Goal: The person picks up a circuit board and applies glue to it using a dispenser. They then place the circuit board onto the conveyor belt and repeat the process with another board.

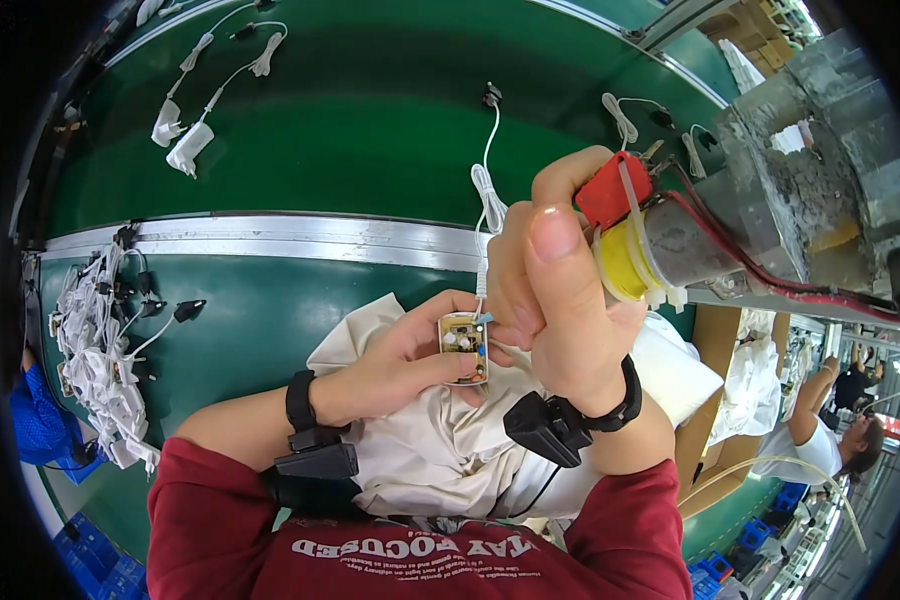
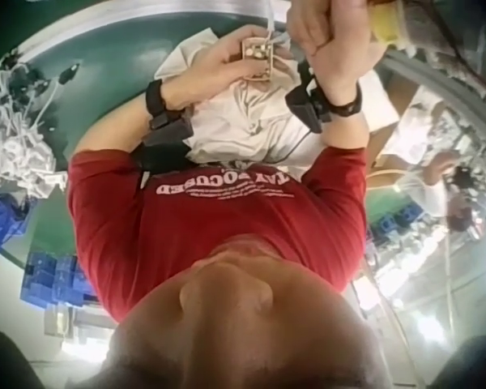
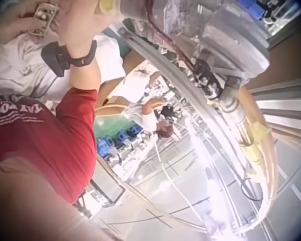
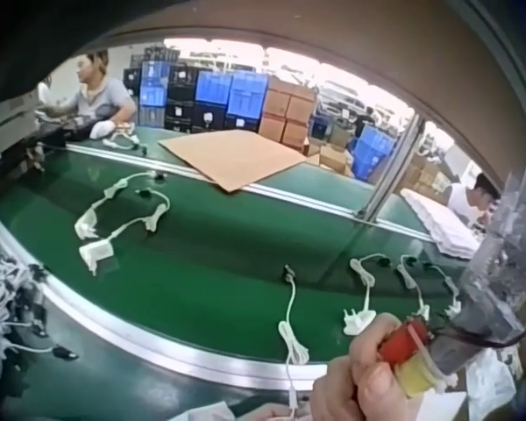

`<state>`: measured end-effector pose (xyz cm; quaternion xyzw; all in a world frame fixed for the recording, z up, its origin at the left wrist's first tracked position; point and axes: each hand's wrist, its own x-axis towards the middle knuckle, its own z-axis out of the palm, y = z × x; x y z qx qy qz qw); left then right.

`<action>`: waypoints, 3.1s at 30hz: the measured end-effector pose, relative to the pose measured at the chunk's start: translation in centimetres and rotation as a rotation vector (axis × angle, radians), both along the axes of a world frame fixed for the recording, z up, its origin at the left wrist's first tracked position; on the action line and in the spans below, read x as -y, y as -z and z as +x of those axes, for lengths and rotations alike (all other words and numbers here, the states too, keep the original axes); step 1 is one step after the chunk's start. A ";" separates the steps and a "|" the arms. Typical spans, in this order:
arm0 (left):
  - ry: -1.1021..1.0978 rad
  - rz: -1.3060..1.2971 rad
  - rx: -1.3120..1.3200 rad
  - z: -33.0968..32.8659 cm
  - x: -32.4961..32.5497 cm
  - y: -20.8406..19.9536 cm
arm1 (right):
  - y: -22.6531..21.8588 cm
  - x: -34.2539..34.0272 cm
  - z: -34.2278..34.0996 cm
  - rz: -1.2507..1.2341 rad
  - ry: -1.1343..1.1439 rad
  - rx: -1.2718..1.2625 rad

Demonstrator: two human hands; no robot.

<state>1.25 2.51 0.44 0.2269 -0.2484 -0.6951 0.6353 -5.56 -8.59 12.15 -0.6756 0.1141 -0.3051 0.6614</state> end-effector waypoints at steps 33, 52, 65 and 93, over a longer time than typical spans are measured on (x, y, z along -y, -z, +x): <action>-0.169 0.116 -0.306 1.3 -0.5 0.3 | -0.9 -1.7 -0.1 0.058 -0.124 0.034; -0.140 0.109 -0.302 1.3 -0.7 -0.1 | -1.2 -1.4 0.1 0.002 -0.112 -0.021; -0.053 0.070 -0.513 1.3 -0.4 -0.4 | -0.6 -1.7 0.2 0.060 -0.191 0.026; -0.166 0.115 -0.252 2.3 3.4 -0.6 | -1.2 -1.3 -0.5 0.056 -0.083 0.048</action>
